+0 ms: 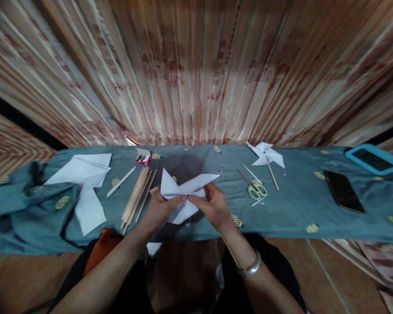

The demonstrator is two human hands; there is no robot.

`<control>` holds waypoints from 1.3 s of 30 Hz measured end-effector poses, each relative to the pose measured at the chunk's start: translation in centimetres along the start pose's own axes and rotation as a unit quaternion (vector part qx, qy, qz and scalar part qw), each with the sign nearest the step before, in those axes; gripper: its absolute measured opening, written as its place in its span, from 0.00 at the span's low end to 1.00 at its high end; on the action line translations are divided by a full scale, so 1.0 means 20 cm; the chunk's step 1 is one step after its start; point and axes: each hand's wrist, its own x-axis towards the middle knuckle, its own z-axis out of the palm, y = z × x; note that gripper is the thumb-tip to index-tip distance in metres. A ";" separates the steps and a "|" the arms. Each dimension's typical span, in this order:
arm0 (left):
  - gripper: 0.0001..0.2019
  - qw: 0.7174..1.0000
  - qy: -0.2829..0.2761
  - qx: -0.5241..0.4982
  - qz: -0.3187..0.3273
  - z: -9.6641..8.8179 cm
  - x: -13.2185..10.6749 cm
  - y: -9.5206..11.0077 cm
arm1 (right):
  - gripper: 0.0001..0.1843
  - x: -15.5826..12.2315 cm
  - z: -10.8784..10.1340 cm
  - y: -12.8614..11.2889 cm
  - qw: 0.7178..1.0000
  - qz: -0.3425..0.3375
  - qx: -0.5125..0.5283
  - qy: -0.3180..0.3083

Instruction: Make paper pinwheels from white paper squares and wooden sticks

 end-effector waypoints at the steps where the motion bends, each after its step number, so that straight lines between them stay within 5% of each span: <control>1: 0.15 1.000 0.002 -0.006 -0.002 0.00 0.00 0.00 | 0.22 0.00 0.00 0.00 1.000 -0.002 -0.003 -0.006; 7: 0.17 0.998 0.013 -0.056 -0.033 0.01 -0.02 0.04 | 0.25 0.00 -0.04 -0.04 0.996 0.024 0.037 -0.072; 15: 0.20 0.995 -0.015 -0.057 -0.076 0.00 -0.04 0.05 | 0.24 0.01 -0.05 -0.04 0.995 0.051 0.038 -0.077; 27: 0.18 0.998 -0.056 0.019 -0.022 -0.06 -0.04 0.00 | 0.35 -0.01 -0.03 0.00 0.996 0.070 -0.029 -0.053; 39: 0.20 0.998 -0.061 0.008 -0.004 -0.11 -0.08 0.02 | 0.33 -0.05 0.06 -0.05 0.994 0.076 -0.045 -0.059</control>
